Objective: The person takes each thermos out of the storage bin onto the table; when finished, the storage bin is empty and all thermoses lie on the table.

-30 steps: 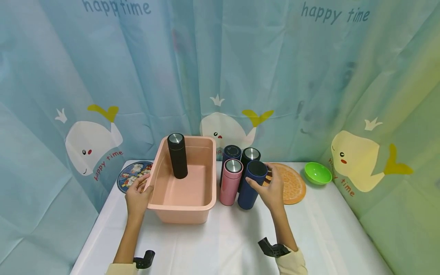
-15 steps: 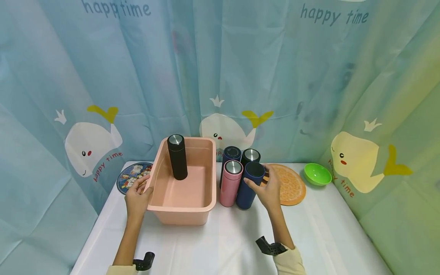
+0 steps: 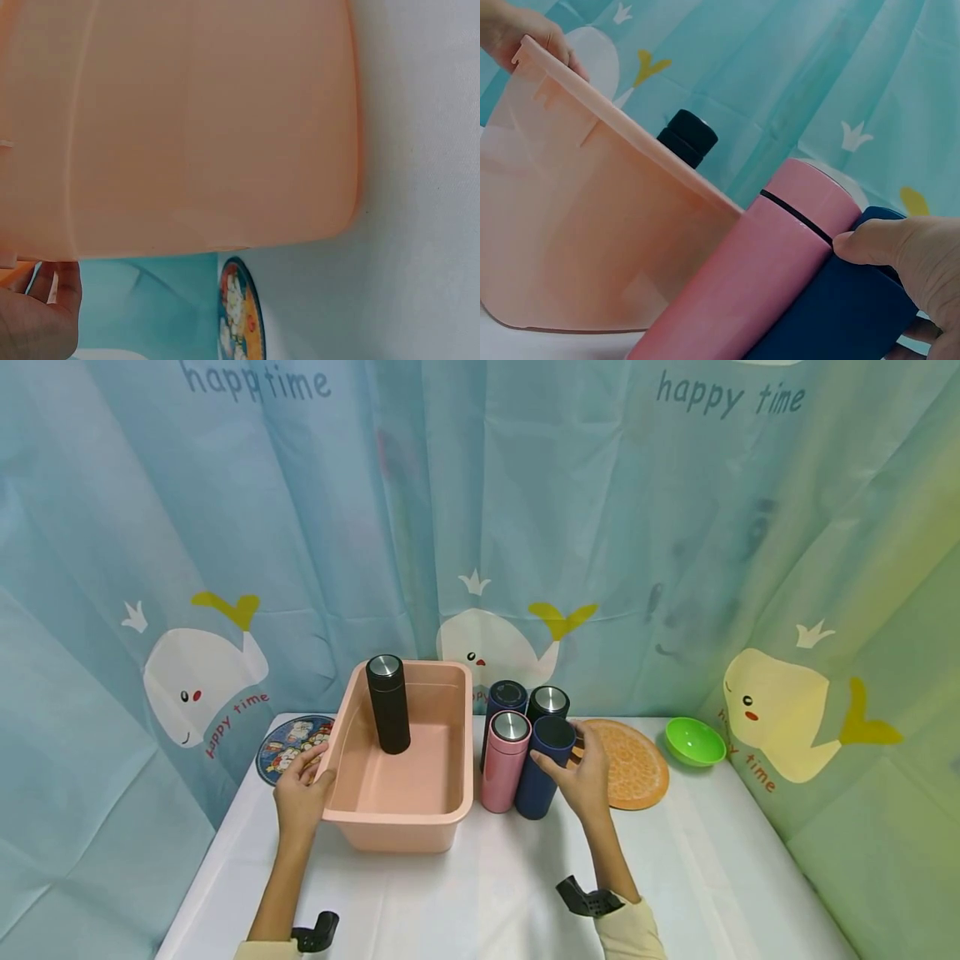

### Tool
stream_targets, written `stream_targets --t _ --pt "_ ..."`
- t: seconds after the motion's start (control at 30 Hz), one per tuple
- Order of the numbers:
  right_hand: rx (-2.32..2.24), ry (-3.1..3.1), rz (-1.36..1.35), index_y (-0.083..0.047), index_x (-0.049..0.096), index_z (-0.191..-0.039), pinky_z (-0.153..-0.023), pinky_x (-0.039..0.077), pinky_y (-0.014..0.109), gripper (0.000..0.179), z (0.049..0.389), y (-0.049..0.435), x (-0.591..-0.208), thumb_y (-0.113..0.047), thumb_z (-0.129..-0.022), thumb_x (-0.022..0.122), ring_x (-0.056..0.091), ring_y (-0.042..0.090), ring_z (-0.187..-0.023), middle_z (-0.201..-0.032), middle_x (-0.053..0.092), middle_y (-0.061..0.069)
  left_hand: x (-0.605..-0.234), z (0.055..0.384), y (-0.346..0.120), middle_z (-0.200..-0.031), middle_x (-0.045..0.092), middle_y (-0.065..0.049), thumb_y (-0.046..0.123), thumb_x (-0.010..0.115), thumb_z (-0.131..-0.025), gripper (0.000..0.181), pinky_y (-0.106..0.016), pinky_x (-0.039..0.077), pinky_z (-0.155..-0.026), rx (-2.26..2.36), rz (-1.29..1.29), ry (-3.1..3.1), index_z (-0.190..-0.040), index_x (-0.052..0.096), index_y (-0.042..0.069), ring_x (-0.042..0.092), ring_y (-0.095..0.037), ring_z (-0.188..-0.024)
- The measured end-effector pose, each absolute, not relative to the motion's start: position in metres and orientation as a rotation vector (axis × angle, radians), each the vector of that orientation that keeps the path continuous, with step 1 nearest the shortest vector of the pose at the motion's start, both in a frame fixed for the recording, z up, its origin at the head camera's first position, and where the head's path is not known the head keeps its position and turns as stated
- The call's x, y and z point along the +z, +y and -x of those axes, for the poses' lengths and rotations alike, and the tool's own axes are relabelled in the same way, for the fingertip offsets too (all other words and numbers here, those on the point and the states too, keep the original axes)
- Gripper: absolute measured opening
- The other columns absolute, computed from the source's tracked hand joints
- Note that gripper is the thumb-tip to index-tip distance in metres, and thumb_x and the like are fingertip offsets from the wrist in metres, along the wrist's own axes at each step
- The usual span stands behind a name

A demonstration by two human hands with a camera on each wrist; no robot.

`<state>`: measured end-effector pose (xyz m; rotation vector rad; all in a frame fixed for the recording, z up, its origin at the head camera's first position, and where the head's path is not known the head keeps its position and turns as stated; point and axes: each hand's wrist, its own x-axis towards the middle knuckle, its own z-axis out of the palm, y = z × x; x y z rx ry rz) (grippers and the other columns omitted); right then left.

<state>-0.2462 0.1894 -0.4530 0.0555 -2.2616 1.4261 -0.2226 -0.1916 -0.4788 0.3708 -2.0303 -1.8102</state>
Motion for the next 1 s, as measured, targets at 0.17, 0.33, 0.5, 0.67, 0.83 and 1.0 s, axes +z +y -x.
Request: stream_targets --t 0.17,0.33,0.5,0.67,0.83,1.0 --pt "1.424 -2.273 -0.057 0.004 0.050 -0.131 -0.090 0.052 0.058 0.071 0.2461 0.1901 -0.4533 -0.012 -0.071 0.085 0.056 0.036 -0.110 -0.120 0.057 0.021 -0.4796 0.2217 -0.1912 -0.120 0.064 -0.028 -0.001 0.065 -0.086 0.040 -0.008 0.051 -0.066 -1.808 -0.381 -2.024 -0.126 0.063 0.004 0.062 0.006 -0.087" --pt "1.418 -2.305 -0.057 0.004 0.049 -0.132 -0.093 0.051 0.057 0.071 0.2448 0.1911 -0.4501 -0.015 -0.073 0.085 0.055 0.037 -0.113 -0.122 0.057 0.021 -0.4789 0.2214 -0.1910 -0.121 0.065 -0.027 0.000 0.065 -0.086 0.040 -0.008 0.052 -0.067 -1.801 -0.378 -2.028 -0.126 0.064 0.005 0.063 0.003 -0.090" --pt "1.414 -2.343 -0.040 0.001 0.047 -0.135 -0.096 0.050 0.055 0.074 0.2441 0.1927 -0.4497 -0.018 -0.074 0.085 0.054 0.037 -0.116 -0.126 0.056 0.021 -0.4782 0.2213 -0.1913 -0.123 0.063 -0.029 0.001 0.064 -0.087 0.041 -0.008 0.051 -0.066 -1.821 -0.364 -2.027 -0.128 0.062 0.004 0.062 0.006 -0.087" --pt "1.408 -2.354 -0.042 0.001 0.046 -0.137 -0.096 0.049 0.056 0.077 0.2443 0.1932 -0.4519 -0.020 -0.075 0.085 0.054 0.037 -0.117 -0.128 0.055 0.021 -0.4778 0.2208 -0.1912 -0.123 0.063 -0.029 0.000 0.064 -0.087 0.042 -0.008 0.051 -0.066 -1.840 -0.366 -2.016 -0.129 0.062 0.004 0.061 0.008 -0.086" --pt "1.424 -2.340 -0.052 0.000 0.046 -0.138 -0.095 0.050 0.057 0.077 0.2440 0.1929 -0.4538 -0.020 -0.075 0.085 0.054 0.036 -0.116 -0.128 0.055 0.020 -0.4785 0.2212 -0.1912 -0.124 0.062 -0.029 -0.001 0.064 -0.087 0.042 -0.008 0.051 -0.066 -1.842 -0.370 -2.020 -0.129 0.061 0.003 0.060 0.010 -0.085" --pt "1.446 -2.325 -0.057 -0.002 0.046 -0.138 -0.095 0.050 0.056 0.077 0.2441 0.1919 -0.4542 -0.019 -0.074 0.085 0.054 0.034 -0.115 -0.128 0.055 0.019 -0.4779 0.2222 -0.1920 -0.124 0.063 -0.028 0.000 0.064 -0.087 0.042 -0.008 0.052 -0.066 -1.832 -0.380 -2.032 -0.129 0.062 0.004 0.061 0.006 -0.087"
